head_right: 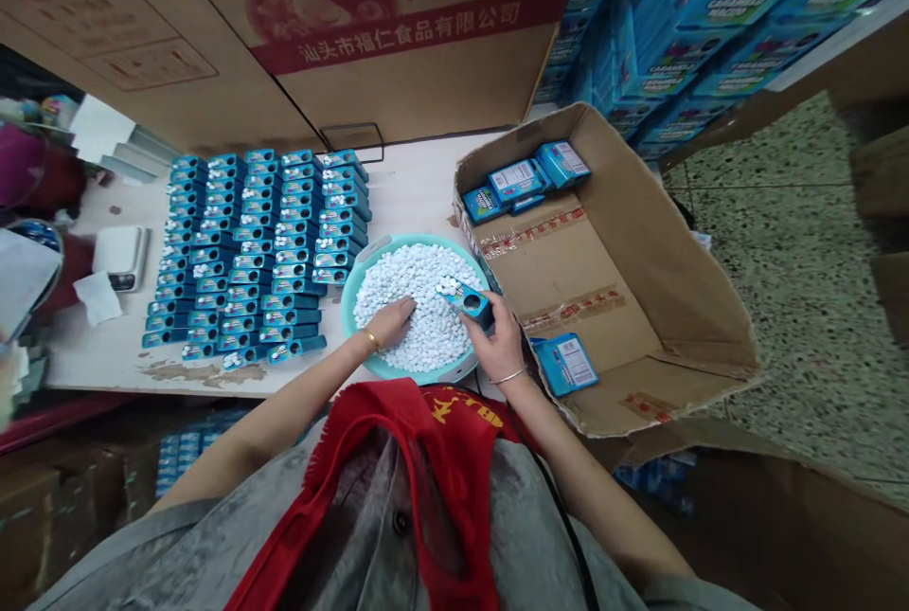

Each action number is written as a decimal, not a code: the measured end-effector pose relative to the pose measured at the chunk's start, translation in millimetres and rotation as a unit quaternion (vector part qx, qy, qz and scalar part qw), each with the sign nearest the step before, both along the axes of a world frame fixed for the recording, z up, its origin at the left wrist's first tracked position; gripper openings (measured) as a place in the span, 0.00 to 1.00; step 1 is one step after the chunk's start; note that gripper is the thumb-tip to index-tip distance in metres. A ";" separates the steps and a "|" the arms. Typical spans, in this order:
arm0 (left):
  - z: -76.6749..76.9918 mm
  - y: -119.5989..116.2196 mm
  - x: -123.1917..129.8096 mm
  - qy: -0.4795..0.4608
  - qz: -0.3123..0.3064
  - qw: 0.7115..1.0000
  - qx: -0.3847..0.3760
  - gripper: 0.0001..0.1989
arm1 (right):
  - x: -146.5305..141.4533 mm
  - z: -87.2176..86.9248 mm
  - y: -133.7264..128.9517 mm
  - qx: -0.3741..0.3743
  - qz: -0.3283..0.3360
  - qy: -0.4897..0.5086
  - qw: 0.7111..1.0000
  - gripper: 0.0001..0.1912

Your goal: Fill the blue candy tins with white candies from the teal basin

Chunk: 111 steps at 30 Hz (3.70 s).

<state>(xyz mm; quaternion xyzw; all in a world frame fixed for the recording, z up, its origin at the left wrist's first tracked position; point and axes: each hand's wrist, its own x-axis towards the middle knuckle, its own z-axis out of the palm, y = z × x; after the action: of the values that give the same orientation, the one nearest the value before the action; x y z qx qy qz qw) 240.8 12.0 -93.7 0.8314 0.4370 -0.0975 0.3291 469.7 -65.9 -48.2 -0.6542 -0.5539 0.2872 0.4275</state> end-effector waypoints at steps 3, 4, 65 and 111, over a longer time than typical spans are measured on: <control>0.5 -0.1 -2.1 -0.036 0.002 0.999 -0.012 0.15 | -1.3 -7.4 -0.9 -0.010 -0.011 0.023 1.000 0.24; 2.7 -0.7 -5.6 -0.047 0.003 0.999 -0.015 0.17 | -1.6 -9.0 -1.3 -0.013 -0.015 0.028 0.999 0.24; 99.9 19.0 -175.5 0.064 0.237 0.961 0.125 0.18 | 192.0 -28.6 -36.9 -0.253 -0.019 -0.295 0.921 0.23; 5.6 -54.2 -3.7 -0.015 0.132 0.991 -0.005 0.12 | 3.9 76.1 -65.7 -0.375 0.247 0.563 0.693 0.46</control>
<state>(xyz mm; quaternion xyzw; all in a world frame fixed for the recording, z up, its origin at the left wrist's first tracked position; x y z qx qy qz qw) 237.1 -42.2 -88.1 0.7659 0.5378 -0.0431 0.3496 473.6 -131.6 27.9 -0.3158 -0.1967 0.8810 0.2922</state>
